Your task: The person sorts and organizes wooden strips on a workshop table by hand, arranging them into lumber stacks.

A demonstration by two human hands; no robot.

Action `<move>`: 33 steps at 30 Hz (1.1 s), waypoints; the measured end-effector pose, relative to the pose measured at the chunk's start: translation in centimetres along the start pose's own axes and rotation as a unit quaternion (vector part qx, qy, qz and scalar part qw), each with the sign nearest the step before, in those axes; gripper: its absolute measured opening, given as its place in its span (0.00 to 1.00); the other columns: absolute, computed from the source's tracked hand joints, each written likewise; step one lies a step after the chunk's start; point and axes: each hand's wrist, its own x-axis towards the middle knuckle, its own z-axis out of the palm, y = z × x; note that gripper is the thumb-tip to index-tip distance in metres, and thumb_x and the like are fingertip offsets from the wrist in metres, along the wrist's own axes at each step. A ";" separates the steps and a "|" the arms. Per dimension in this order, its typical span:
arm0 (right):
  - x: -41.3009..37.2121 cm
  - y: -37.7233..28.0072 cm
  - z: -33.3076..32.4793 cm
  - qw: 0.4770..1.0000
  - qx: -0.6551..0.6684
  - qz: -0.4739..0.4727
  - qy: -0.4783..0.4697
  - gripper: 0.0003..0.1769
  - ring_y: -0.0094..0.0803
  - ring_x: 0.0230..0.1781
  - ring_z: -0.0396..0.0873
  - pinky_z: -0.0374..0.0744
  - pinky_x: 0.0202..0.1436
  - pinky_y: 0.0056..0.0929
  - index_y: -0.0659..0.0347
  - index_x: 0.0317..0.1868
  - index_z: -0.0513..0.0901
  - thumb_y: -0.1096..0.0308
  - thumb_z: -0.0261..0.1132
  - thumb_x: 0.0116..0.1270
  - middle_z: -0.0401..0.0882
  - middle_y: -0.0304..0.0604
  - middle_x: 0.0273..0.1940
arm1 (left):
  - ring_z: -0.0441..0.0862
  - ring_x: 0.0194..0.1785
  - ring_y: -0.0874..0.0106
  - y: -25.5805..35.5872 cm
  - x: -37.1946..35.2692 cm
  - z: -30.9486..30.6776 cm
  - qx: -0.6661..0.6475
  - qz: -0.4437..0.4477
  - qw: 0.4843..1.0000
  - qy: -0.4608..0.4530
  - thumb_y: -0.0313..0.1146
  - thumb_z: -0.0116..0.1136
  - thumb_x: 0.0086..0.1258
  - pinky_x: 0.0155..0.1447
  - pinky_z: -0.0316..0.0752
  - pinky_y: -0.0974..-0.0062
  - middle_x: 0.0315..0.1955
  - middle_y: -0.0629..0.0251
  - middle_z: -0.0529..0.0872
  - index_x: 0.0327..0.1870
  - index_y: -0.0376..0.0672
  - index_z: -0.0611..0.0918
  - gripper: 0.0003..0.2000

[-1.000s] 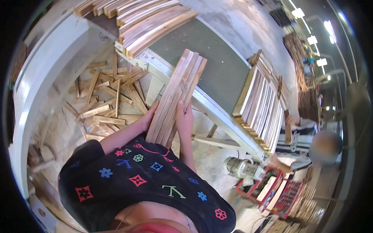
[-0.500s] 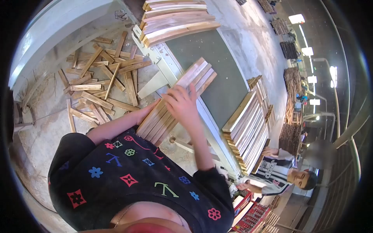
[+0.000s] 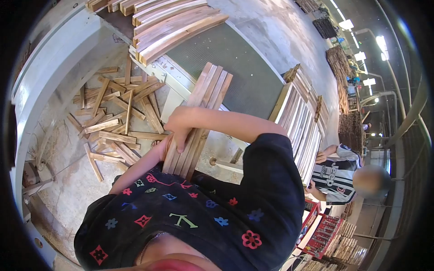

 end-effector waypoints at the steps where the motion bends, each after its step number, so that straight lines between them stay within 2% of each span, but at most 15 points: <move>1: -0.5 -0.3 0.0 1.000 -0.003 0.005 0.013 0.45 0.51 0.42 0.85 0.80 0.45 0.47 0.60 0.49 0.80 0.31 0.76 0.42 0.86 0.53 0.38 | 0.83 0.61 0.57 -0.5 0.2 -0.3 -0.015 0.009 1.000 0.003 0.68 0.38 0.75 0.63 0.80 0.51 0.62 0.50 0.80 0.75 0.46 0.67 0.39; 2: -1.0 -0.6 -0.1 1.000 -0.006 0.010 0.028 0.45 0.50 0.43 0.85 0.80 0.46 0.47 0.60 0.50 0.80 0.32 0.76 0.42 0.86 0.53 0.38 | 0.83 0.61 0.57 -0.7 0.6 -1.1 -0.029 0.019 0.999 0.007 0.68 0.38 0.76 0.63 0.80 0.52 0.62 0.50 0.80 0.75 0.46 0.67 0.38; 3: -1.7 -0.7 0.0 0.995 -0.023 0.017 0.092 0.45 0.50 0.43 0.85 0.80 0.46 0.46 0.60 0.51 0.79 0.32 0.77 0.42 0.86 0.53 0.37 | 0.80 0.64 0.60 -1.3 2.1 -2.6 0.075 0.120 0.989 -0.027 0.65 0.40 0.77 0.66 0.77 0.54 0.65 0.52 0.78 0.76 0.47 0.66 0.36; 5: -4.2 -1.3 0.7 0.976 -0.051 0.035 0.209 0.44 0.49 0.44 0.84 0.80 0.47 0.45 0.59 0.52 0.77 0.34 0.77 0.44 0.85 0.51 0.36 | 0.76 0.68 0.66 -2.5 4.1 -4.3 0.302 0.316 0.898 -0.049 0.60 0.43 0.79 0.69 0.74 0.59 0.68 0.56 0.75 0.77 0.48 0.64 0.33; 8: -9.0 -2.8 0.0 0.915 -0.008 0.238 0.326 0.40 0.49 0.43 0.83 0.79 0.48 0.45 0.58 0.51 0.75 0.38 0.78 0.48 0.83 0.50 0.35 | 0.74 0.68 0.67 -0.3 0.6 1.9 0.062 0.147 0.978 -0.132 0.67 0.43 0.75 0.71 0.70 0.58 0.68 0.59 0.75 0.77 0.47 0.64 0.39; 10: -11.3 -1.7 1.6 0.841 0.116 0.305 0.433 0.35 0.51 0.45 0.83 0.80 0.50 0.42 0.57 0.52 0.76 0.43 0.78 0.53 0.84 0.55 0.41 | 0.72 0.71 0.64 0.1 0.7 2.8 -0.032 -0.049 0.990 -0.131 0.69 0.41 0.75 0.75 0.65 0.56 0.69 0.59 0.74 0.75 0.48 0.67 0.39; 11: -12.4 -1.6 2.0 0.784 0.196 0.371 0.458 0.34 0.48 0.46 0.84 0.80 0.52 0.40 0.59 0.53 0.76 0.46 0.78 0.56 0.84 0.55 0.44 | 0.76 0.68 0.61 0.4 0.7 4.4 0.061 -0.004 0.996 -0.061 0.74 0.39 0.71 0.72 0.68 0.54 0.66 0.56 0.77 0.74 0.47 0.69 0.42; 12: -13.0 -1.6 2.3 0.722 0.275 0.423 0.473 0.32 0.45 0.48 0.84 0.79 0.54 0.38 0.60 0.54 0.77 0.48 0.77 0.58 0.85 0.55 0.47 | 0.77 0.66 0.60 -0.2 1.6 4.4 0.057 -0.004 0.997 -0.051 0.75 0.38 0.70 0.70 0.70 0.53 0.65 0.55 0.78 0.73 0.47 0.70 0.44; 14: -13.1 -0.3 5.3 0.585 0.429 0.356 0.589 0.32 0.33 0.48 0.83 0.79 0.53 0.36 0.63 0.55 0.76 0.44 0.72 0.64 0.85 0.52 0.45 | 0.80 0.63 0.59 -0.8 3.6 3.0 0.052 0.000 0.998 -0.034 0.79 0.36 0.67 0.68 0.72 0.51 0.63 0.54 0.79 0.72 0.47 0.71 0.46; 17: -10.6 2.9 11.0 0.400 0.530 0.323 0.674 0.34 0.28 0.48 0.79 0.77 0.53 0.31 0.69 0.52 0.76 0.44 0.71 0.65 0.83 0.49 0.43 | 0.80 0.63 0.56 -0.6 4.2 2.6 -0.005 -0.043 0.979 -0.198 0.82 0.33 0.64 0.69 0.71 0.50 0.64 0.54 0.79 0.73 0.47 0.70 0.50; 20: -7.8 4.9 13.6 0.335 0.558 0.434 0.623 0.41 0.37 0.57 0.76 0.74 0.61 0.34 0.73 0.64 0.73 0.44 0.69 0.67 0.80 0.54 0.55 | 0.75 0.68 0.56 0.0 2.5 4.5 0.040 -0.018 0.995 -0.088 0.82 0.30 0.63 0.72 0.66 0.50 0.69 0.54 0.75 0.75 0.47 0.68 0.51; 22: -7.1 4.3 12.0 0.399 0.536 0.480 0.568 0.38 0.38 0.53 0.79 0.76 0.57 0.34 0.74 0.56 0.76 0.43 0.69 0.66 0.82 0.54 0.51 | 0.71 0.72 0.55 -0.7 3.0 4.5 0.005 -0.028 0.995 -0.091 0.83 0.30 0.63 0.75 0.63 0.49 0.71 0.54 0.72 0.76 0.47 0.66 0.52; 24: -5.9 4.6 12.1 0.384 0.500 0.421 0.652 0.34 0.42 0.43 0.80 0.77 0.52 0.37 0.75 0.46 0.75 0.45 0.70 0.66 0.82 0.59 0.42 | 0.70 0.73 0.55 -1.5 3.2 3.9 -0.019 -0.039 0.995 -0.085 0.84 0.32 0.61 0.76 0.61 0.48 0.72 0.54 0.71 0.76 0.48 0.66 0.53; 27: -5.5 5.0 12.0 0.451 0.424 0.488 0.615 0.35 0.54 0.47 0.83 0.77 0.55 0.41 0.77 0.47 0.75 0.44 0.68 0.67 0.82 0.68 0.43 | 0.73 0.70 0.55 -2.1 4.3 2.8 -0.069 -0.072 0.988 -0.116 0.86 0.36 0.55 0.75 0.62 0.46 0.69 0.56 0.75 0.75 0.50 0.69 0.55; 33: -6.5 4.5 11.1 0.460 0.469 0.528 0.538 0.44 0.65 0.56 0.80 0.76 0.59 0.45 0.80 0.49 0.78 0.34 0.59 0.68 0.81 0.75 0.48 | 0.68 0.74 0.54 -1.5 3.0 3.1 -0.018 -0.048 0.997 -0.064 0.87 0.37 0.55 0.75 0.59 0.41 0.72 0.57 0.71 0.77 0.50 0.67 0.56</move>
